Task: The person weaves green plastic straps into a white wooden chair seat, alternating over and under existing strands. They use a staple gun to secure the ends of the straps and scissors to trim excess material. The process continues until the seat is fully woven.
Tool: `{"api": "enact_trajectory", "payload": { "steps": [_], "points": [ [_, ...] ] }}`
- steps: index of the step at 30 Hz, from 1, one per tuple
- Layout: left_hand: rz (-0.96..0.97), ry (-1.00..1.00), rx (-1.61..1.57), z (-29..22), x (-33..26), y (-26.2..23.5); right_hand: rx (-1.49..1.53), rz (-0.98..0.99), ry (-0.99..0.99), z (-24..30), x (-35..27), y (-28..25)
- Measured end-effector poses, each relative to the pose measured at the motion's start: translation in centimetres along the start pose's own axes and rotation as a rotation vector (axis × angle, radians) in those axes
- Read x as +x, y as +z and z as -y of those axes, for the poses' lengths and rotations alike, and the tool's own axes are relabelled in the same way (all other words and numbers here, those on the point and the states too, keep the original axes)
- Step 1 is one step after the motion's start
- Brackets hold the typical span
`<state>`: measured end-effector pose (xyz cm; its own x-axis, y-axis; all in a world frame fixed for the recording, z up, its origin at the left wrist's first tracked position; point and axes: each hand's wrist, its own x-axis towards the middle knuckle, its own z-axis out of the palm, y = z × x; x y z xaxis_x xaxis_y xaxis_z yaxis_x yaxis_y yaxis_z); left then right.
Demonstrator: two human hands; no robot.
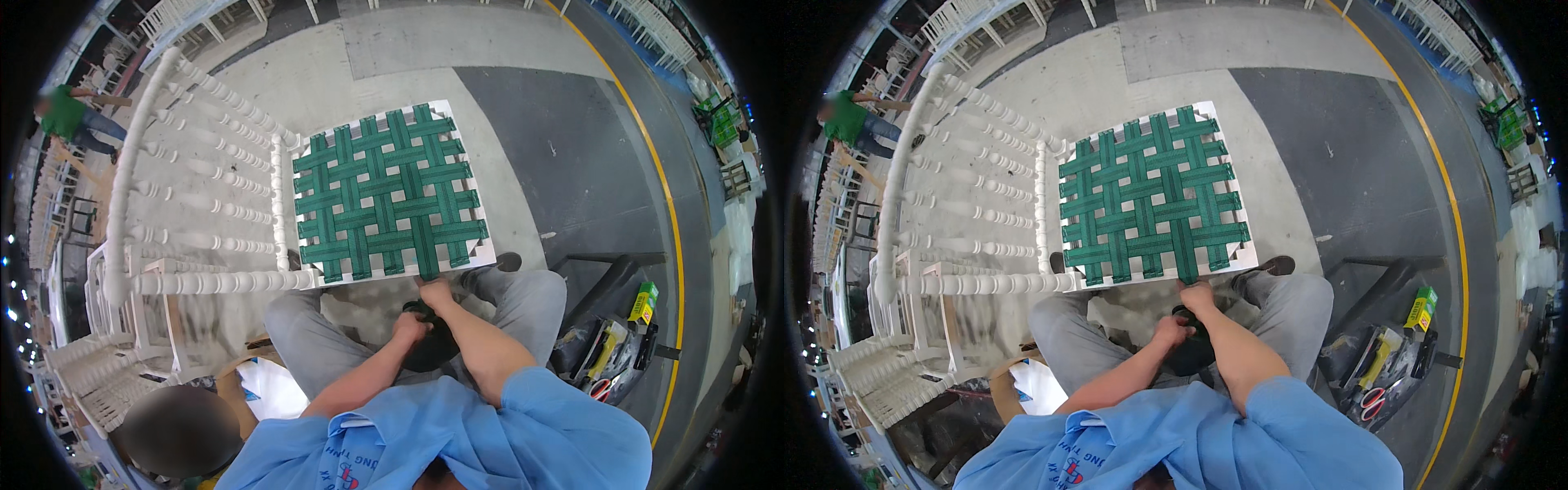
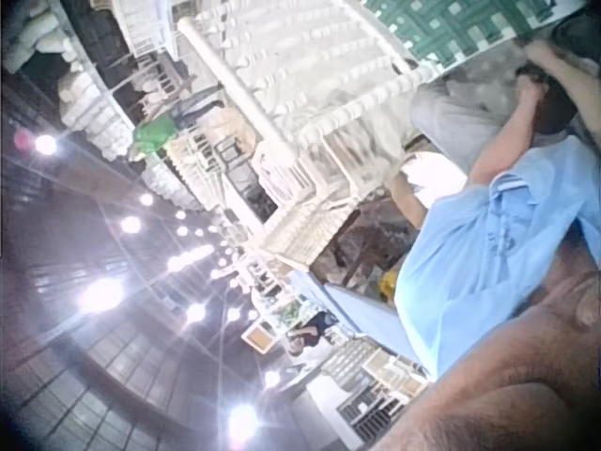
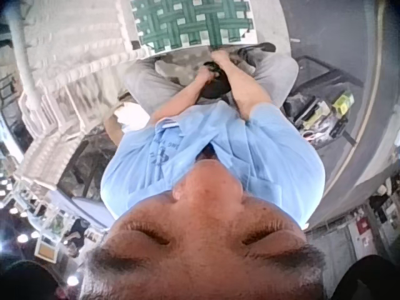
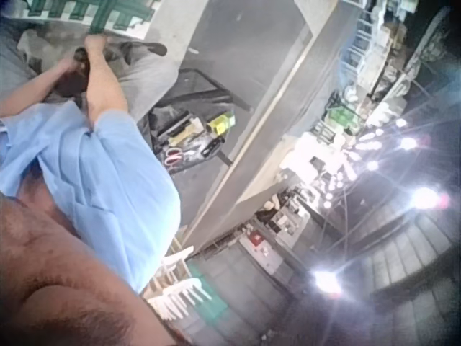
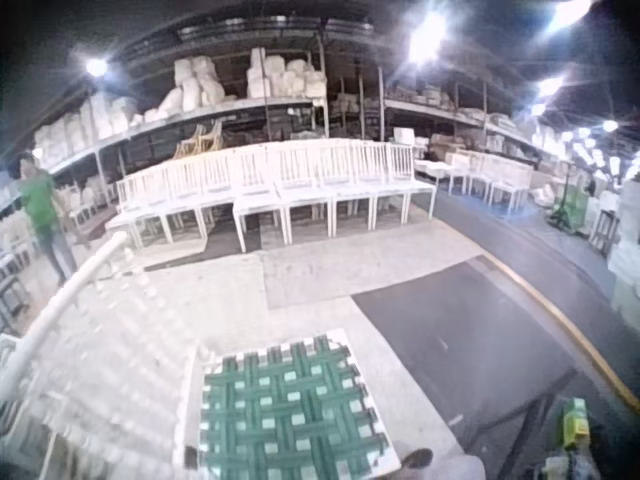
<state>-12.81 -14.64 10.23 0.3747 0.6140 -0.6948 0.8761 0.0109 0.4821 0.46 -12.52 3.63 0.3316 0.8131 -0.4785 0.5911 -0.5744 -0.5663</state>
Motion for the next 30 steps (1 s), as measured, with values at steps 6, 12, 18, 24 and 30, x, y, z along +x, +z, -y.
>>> {"api": "enact_trajectory", "payload": {
  "steps": [6,12,18,24,30],
  "points": [
    [0.444,-0.314,-1.663,-0.9,2.1,-3.8,-0.361,0.258,0.042,0.7,1.8,0.8],
    [0.476,-0.356,-2.155,-3.3,7.3,-2.8,-0.430,0.316,0.089,1.0,2.8,1.1],
    [0.475,-0.110,-2.561,-1.3,11.5,-1.5,-0.463,0.375,0.090,0.3,5.9,0.7],
    [0.398,0.107,-2.632,0.0,14.1,-1.7,-0.477,0.390,0.087,0.1,8.3,0.4],
    [0.383,0.038,-2.614,-0.2,13.8,-1.6,-0.513,0.394,0.025,1.9,6.1,-2.0]
  ]
}}
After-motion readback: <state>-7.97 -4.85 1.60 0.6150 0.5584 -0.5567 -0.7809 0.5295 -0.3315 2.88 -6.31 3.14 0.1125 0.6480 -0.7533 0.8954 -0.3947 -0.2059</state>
